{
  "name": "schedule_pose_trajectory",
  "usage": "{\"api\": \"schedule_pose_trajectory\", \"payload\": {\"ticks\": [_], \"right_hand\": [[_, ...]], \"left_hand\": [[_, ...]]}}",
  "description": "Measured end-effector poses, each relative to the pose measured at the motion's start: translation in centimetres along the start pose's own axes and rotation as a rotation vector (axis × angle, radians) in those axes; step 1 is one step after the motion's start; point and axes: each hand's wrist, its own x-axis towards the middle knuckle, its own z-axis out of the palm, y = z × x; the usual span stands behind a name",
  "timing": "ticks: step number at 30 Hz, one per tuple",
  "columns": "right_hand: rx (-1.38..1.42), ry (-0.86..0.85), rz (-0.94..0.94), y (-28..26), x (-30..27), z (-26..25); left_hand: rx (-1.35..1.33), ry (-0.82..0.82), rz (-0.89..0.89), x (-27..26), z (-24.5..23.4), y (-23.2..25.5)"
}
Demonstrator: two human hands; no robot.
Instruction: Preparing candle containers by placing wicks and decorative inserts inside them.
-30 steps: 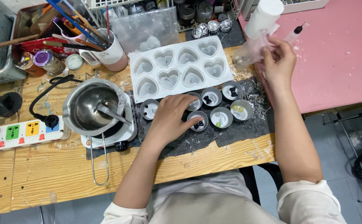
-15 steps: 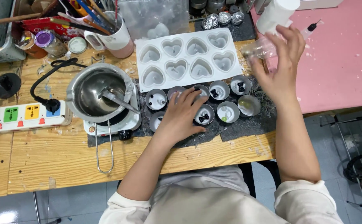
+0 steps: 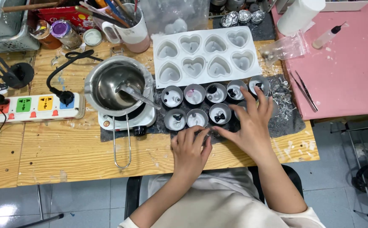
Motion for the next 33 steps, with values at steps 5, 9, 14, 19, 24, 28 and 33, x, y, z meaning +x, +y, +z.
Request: {"api": "schedule_pose_trajectory", "payload": {"ticks": [5,9,14,19,24,28,33], "right_hand": [[-0.036,0.017,0.028,0.2,-0.5,1.6],[-0.024,0.036,0.076,0.2,-0.5,1.9],[0.015,0.075,0.066,0.4,-0.2,1.6],[0.123,0.135,0.075,1.1,-0.1,0.8],[0.114,0.092,-0.008,0.5,0.0,-0.7],[0.059,0.022,-0.017,0.1,-0.3,0.2],[0.017,0.041,-0.023,-0.3,-0.8,0.4]], "left_hand": [[0.023,-0.053,0.148,-1.3,1.7,-0.2],[0.233,-0.172,0.223,-1.0,2.4,0.5],[0.321,-0.235,0.210,-1.0,2.8,0.9],[0.316,-0.279,0.204,-0.9,2.7,0.8],[0.227,-0.218,0.220,-0.4,1.2,0.8],[0.057,-0.150,0.228,-0.8,0.3,-0.1],[-0.051,-0.076,0.154,-1.5,-0.7,-1.6]]}}
